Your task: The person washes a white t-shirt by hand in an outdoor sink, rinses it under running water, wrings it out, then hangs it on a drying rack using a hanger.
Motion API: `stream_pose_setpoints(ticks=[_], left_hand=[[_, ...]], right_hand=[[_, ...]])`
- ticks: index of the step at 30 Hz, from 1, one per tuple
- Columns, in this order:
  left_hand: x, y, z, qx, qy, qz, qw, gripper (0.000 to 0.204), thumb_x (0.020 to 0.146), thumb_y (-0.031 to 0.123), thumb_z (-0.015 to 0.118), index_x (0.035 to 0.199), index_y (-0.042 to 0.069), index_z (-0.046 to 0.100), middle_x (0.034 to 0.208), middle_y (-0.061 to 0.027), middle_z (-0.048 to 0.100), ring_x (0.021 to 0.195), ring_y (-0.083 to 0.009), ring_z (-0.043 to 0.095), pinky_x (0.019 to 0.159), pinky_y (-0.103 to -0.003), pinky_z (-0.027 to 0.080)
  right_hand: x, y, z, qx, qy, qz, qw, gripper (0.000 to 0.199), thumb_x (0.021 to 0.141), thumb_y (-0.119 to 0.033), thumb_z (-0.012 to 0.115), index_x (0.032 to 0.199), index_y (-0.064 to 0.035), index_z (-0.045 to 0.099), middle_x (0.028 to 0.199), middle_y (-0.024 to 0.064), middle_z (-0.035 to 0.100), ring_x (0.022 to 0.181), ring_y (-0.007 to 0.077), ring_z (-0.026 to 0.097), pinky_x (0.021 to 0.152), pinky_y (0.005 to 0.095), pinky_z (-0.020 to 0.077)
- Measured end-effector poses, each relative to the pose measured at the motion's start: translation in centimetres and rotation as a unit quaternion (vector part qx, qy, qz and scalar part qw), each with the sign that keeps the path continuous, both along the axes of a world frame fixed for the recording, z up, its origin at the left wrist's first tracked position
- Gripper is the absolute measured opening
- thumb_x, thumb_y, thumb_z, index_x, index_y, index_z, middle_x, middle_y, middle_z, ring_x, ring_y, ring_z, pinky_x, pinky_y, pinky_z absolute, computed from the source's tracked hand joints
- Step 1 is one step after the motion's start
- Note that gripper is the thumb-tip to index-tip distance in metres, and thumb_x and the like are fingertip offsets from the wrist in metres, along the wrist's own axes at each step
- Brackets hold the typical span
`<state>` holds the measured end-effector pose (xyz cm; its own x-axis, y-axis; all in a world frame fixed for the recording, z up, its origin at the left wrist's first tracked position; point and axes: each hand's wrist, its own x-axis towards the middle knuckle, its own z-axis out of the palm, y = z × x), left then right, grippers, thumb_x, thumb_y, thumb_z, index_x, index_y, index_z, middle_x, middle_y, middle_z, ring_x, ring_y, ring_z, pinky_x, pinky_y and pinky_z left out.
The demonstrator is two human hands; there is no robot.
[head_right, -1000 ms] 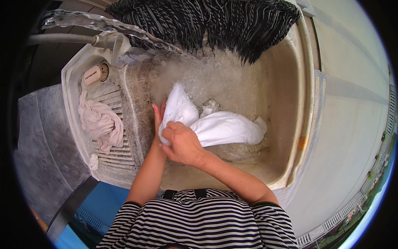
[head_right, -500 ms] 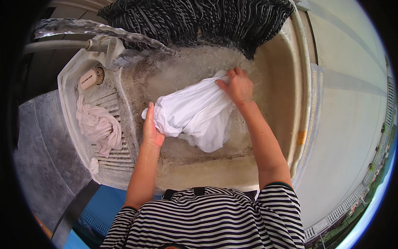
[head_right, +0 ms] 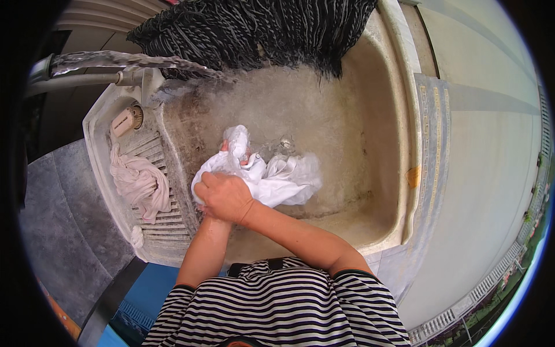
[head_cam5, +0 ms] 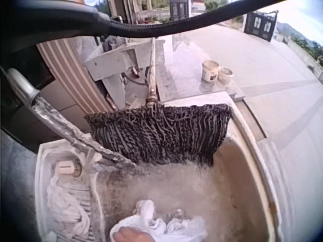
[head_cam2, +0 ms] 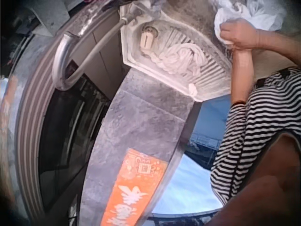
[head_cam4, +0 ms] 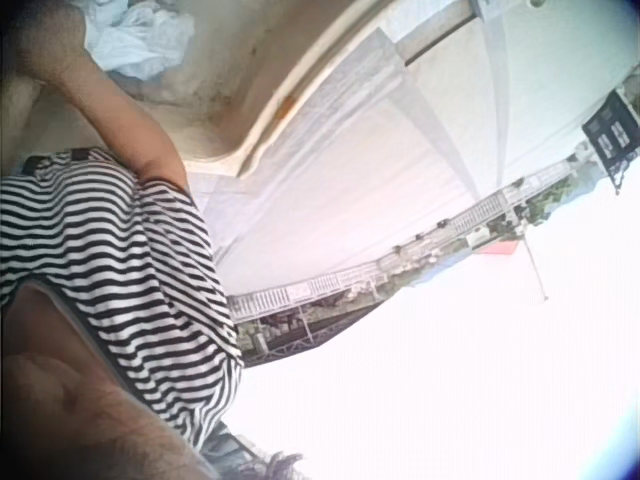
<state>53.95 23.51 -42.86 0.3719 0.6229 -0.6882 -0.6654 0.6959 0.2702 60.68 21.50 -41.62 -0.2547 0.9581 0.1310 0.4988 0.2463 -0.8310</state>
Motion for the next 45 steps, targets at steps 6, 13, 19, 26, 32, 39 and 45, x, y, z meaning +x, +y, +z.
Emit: stream_pose_setpoints(ticks=[6,13,19,26,32,39,45], left_hand=[[-1.8,-4.2,1.5,-0.009,0.233,-0.04,0.972,0.048,0.099,0.033,0.058,0.132,0.0,0.054,0.125,-0.0089,0.063,0.113,-0.0192,0.061,0.097,-0.033,0.048],[-11.0,0.7,21.2,0.259,0.354,0.118,0.891,0.025,0.092,0.027,0.071,0.106,0.009,0.061,0.104,-0.0039,0.064,0.098,-0.0164,0.062,0.089,-0.034,0.051],[-9.9,0.1,35.0,0.418,0.302,0.199,0.833,0.027,0.091,0.028,0.069,0.108,0.009,0.061,0.11,-0.006,0.064,0.109,-0.0193,0.06,0.098,-0.038,0.048],[-12.6,-7.9,24.7,0.411,0.317,-0.137,0.843,0.028,0.08,0.011,0.076,0.079,0.011,0.048,0.091,-0.0019,0.055,0.087,-0.0097,0.05,0.079,-0.027,0.041],[-10.3,-14.0,8.8,0.45,0.377,-0.55,0.594,0.035,0.075,0.025,0.083,0.097,0.005,0.065,0.104,-0.0121,0.063,0.098,-0.0312,0.061,0.087,-0.035,0.049],[-6.1,-6.7,5.9,0.457,0.549,-0.464,0.524,0.054,0.078,0.027,0.081,0.127,0.012,0.061,0.136,-0.0178,0.05,0.126,-0.0366,0.049,0.106,-0.041,0.042],[-2.0,-1.8,-4.2,0.31,0.544,-0.234,0.744,0.063,0.088,0.041,0.072,0.136,0.006,0.051,0.132,-0.0128,0.053,0.124,-0.0295,0.051,0.101,-0.038,0.045]], right_hand=[[10.9,1.4,-3.2,0.05,-0.221,-0.159,0.961,0.034,0.083,-0.039,0.071,0.071,-0.01,0.058,0.073,0.0063,0.061,0.059,0.0283,0.064,0.052,0.0393,0.0525],[20.6,-0.3,15.5,0.198,-0.147,-0.319,0.915,0.039,0.078,-0.032,0.083,0.073,-0.0029,0.057,0.069,0.0077,0.056,0.054,0.0224,0.052,0.052,0.0342,0.0444],[20.8,-2.7,30.5,0.32,-0.059,-0.403,0.856,0.035,0.08,-0.029,0.083,0.081,-0.0032,0.06,0.07,0.0002,0.053,0.063,0.0107,0.049,0.059,0.0239,0.0413],[22.2,-13.4,21.5,0.046,-0.09,-0.256,0.961,0.032,0.078,-0.024,0.082,0.079,-0.0012,0.059,0.085,0.0077,0.058,0.073,0.0195,0.057,0.064,0.028,0.0459],[23.2,-20.2,3.3,-0.247,-0.293,0.051,0.922,0.015,0.077,-0.016,0.077,0.09,-0.0091,0.072,0.097,0.0086,0.066,0.096,0.03,0.064,0.086,0.0406,0.0521],[23.3,-9.0,0.8,-0.129,-0.211,-0.255,0.935,0.075,0.074,-0.019,0.082,0.14,-0.0136,0.047,0.143,0.02,0.042,0.123,0.0409,0.049,0.1,0.0448,0.0479],[12.9,-4.6,-4.9,-0.284,-0.1,-0.213,0.929,0.055,0.073,-0.023,0.081,0.12,-0.008,0.057,0.122,0.0275,0.053,0.103,0.0468,0.059,0.088,0.0486,0.051]])
